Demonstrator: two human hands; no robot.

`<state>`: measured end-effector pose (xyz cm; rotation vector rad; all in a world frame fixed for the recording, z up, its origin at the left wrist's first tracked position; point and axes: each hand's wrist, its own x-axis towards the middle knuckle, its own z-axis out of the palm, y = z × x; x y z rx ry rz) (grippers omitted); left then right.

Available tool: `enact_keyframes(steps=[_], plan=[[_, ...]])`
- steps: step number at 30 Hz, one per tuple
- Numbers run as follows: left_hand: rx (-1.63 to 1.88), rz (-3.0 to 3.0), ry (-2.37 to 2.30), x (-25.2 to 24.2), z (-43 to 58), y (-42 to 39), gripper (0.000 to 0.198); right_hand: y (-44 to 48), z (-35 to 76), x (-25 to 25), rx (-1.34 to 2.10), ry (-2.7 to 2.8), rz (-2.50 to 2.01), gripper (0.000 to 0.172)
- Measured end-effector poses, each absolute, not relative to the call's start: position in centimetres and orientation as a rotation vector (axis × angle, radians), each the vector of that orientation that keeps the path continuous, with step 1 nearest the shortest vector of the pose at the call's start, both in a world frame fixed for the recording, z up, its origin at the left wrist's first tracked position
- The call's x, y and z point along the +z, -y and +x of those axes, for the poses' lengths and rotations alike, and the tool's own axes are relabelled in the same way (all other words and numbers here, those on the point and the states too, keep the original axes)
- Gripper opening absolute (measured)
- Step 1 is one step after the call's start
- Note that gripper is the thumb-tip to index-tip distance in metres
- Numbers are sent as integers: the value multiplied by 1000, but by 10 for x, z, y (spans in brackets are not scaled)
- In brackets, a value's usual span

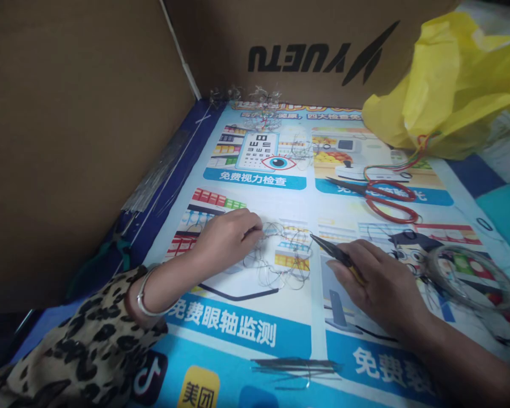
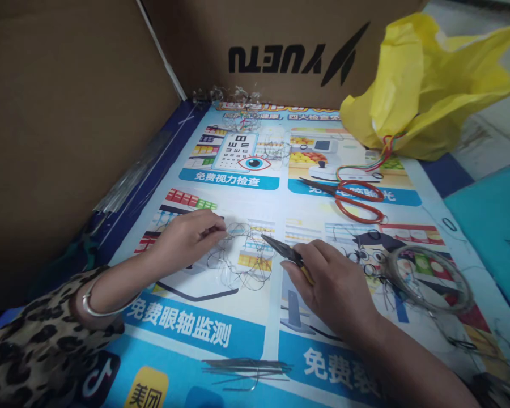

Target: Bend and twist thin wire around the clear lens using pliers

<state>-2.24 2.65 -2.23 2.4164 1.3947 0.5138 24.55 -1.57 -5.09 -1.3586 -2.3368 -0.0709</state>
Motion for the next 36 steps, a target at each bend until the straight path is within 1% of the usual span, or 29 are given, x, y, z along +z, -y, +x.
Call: enact_keyframes(steps=[5, 16, 19, 22, 25, 32, 36], plan=[[489, 2386, -1420, -22, -24, -27, 12, 15, 245, -49, -67, 2375, -1284, 21], [545, 2315, -1510, -22, -30, -30, 13, 14, 248, -50, -99, 2351, -1276, 24], [587, 2294, -1541, -22, -31, -31, 16, 14, 247, -50, -88, 2356, -1280, 24], [598, 2301, -1466, -20, -32, -30, 20, 15, 247, -48, -81, 2355, -1296, 23], [538, 2312, -1404, -18, -33, -27, 20, 15, 247, -47, -76, 2360, -1310, 22], [428, 2342, -1375, -17, -32, -19, 11, 15, 248, -49, -67, 2349, -1296, 21], [352, 2378, -1324, -19, -31, -18, 16, 15, 247, -47, -48, 2343, -1286, 19]])
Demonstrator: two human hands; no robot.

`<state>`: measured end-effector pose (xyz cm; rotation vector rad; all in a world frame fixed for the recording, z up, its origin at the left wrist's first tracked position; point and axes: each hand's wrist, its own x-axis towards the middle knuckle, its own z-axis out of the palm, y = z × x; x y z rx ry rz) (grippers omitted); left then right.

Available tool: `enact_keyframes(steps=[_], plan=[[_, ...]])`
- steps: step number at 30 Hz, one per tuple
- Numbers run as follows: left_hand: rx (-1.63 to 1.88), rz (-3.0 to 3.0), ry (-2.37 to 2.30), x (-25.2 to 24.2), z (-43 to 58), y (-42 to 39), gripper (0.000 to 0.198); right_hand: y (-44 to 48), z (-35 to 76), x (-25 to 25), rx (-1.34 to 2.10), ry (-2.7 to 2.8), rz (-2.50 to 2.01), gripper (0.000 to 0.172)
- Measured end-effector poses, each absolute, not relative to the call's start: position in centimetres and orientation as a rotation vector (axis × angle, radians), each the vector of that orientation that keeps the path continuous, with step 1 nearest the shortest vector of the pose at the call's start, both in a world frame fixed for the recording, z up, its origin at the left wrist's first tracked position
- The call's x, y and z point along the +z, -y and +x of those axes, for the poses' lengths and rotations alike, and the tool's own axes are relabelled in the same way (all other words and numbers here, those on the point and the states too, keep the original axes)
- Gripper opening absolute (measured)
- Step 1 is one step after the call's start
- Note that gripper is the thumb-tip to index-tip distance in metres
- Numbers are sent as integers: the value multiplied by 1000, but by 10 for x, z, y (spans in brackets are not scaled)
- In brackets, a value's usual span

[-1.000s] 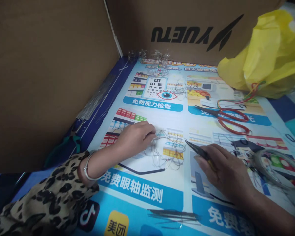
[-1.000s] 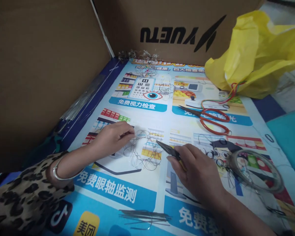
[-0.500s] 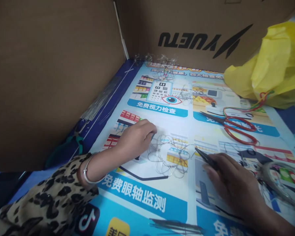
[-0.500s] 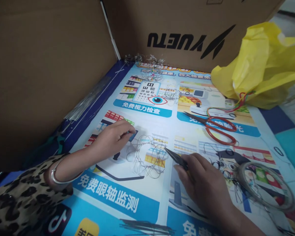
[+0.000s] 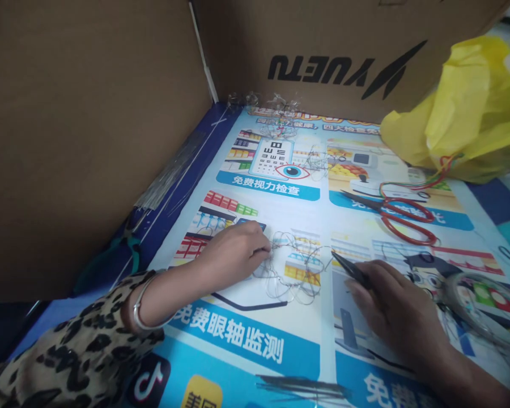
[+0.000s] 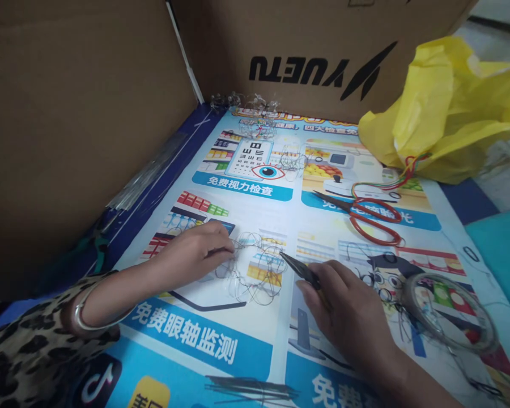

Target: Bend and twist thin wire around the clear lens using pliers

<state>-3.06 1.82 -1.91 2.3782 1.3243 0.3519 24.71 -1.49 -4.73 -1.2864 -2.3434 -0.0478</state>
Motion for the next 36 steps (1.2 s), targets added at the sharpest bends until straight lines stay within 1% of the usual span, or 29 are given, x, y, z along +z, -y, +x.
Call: enact_keyframes(steps=[7, 16, 20, 28, 36], plan=[[330, 2393, -1314, -20, -29, -19, 18, 14, 246, -47, -63, 2342, -1281, 21], [375, 2428, -1267, -20, -29, -19, 18, 16, 247, -48, 0, 2361, -1323, 19], [431, 2472, -1151, -17, -29, -17, 19, 16, 247, -48, -2, 2344, -1314, 18], [220, 2572, -996, -8, -23, -12, 23, 16, 247, -47, 35, 2345, -1352, 16], [217, 2628, -962, -13, -23, -12, 23, 17, 243, -43, 79, 2312, -1384, 16]])
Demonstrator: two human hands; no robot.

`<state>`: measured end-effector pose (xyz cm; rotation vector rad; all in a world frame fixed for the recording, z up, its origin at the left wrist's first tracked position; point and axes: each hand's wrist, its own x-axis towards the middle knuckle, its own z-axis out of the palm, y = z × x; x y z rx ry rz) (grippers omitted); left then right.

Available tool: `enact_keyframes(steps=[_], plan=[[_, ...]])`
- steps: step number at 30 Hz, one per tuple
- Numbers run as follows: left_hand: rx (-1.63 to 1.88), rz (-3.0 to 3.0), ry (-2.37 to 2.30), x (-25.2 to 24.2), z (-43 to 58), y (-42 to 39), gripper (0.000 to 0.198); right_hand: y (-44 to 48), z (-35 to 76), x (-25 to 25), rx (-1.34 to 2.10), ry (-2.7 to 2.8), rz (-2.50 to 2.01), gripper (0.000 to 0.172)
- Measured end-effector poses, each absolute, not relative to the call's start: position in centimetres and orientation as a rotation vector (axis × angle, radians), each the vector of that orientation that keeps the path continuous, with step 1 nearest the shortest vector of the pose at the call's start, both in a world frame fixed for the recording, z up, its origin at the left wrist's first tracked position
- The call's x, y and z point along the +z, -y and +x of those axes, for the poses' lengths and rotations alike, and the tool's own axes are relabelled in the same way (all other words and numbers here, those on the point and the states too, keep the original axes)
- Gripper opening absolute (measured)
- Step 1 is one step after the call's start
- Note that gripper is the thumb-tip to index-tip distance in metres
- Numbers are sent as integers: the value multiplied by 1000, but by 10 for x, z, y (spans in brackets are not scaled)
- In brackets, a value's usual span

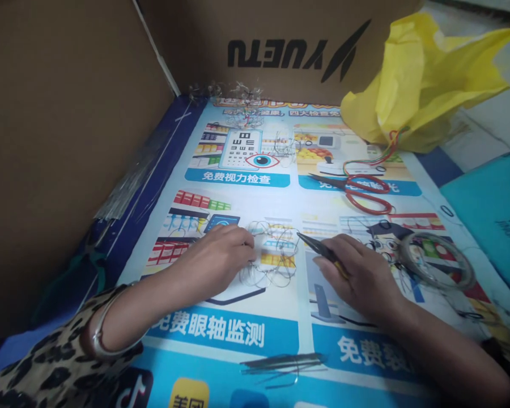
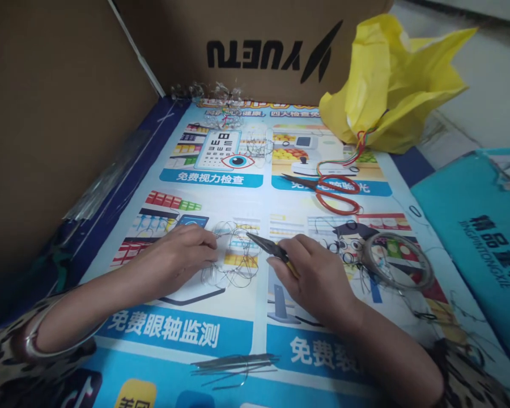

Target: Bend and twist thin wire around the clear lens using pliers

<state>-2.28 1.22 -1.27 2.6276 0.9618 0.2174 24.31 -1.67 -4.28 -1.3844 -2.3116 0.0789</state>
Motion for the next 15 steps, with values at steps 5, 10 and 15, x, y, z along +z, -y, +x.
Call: enact_keyframes(steps=[5, 10, 15], plan=[[182, 2642, -946, -18, -24, -13, 22, 17, 244, -44, 83, 2310, -1396, 17], [158, 2648, -963, -17, -24, -12, 22, 16, 243, -44, 48, 2310, -1391, 17], [128, 2647, -972, -14, -22, -11, 22, 17, 244, -44, 72, 2312, -1376, 16]])
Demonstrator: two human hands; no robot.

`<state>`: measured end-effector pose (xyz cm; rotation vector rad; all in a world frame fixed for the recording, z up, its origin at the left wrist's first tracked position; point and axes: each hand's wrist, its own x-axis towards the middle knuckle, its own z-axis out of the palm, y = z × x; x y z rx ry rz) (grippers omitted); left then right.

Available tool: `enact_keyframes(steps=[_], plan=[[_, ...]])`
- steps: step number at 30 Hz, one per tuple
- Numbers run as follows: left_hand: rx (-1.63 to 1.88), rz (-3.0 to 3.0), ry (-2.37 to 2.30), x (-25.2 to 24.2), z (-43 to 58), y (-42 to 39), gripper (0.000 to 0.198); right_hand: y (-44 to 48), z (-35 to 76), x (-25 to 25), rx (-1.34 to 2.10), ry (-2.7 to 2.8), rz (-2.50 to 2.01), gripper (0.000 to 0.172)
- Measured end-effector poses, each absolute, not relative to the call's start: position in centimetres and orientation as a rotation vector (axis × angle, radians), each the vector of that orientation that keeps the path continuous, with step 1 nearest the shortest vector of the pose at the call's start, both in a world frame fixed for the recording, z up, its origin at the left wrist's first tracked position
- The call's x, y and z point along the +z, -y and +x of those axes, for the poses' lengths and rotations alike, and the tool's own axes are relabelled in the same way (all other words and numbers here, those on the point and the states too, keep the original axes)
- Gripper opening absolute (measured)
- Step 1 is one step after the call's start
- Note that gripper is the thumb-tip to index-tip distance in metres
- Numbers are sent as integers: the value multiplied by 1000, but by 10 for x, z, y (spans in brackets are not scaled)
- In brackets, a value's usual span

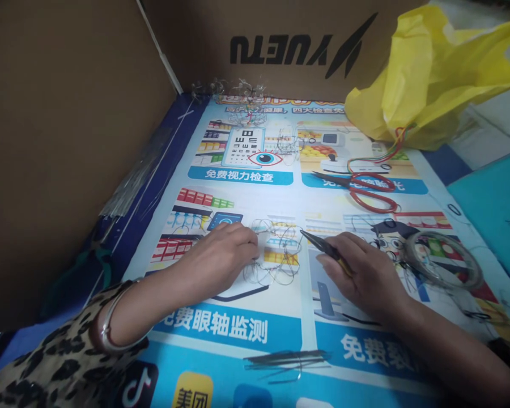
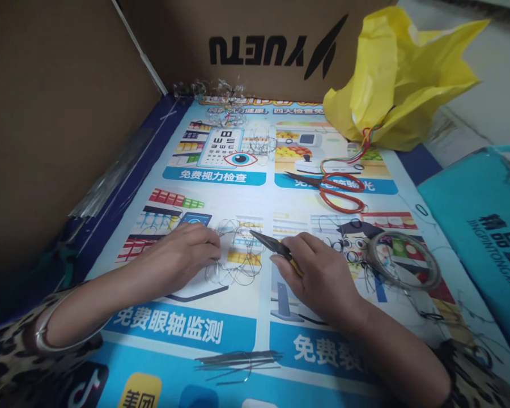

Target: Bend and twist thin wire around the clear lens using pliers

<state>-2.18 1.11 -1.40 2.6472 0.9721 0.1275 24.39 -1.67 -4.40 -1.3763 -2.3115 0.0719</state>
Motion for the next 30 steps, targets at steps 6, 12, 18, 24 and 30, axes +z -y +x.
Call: enact_keyframes(steps=[6, 12, 18, 24, 30], plan=[[137, 2606, -954, -9, -21, -11, 23, 17, 244, -45, 77, 2326, -1360, 16], [142, 2594, -962, -5, -20, -11, 26, 16, 245, -46, 67, 2341, -1355, 17], [238, 2598, -1011, -9, -24, -14, 26, 16, 246, -47, 52, 2340, -1350, 21], [246, 2557, -977, -11, -28, -20, 18, 16, 248, -49, 38, 2351, -1336, 22], [261, 2568, -927, -19, -30, -20, 25, 16, 248, -49, 24, 2349, -1332, 21]])
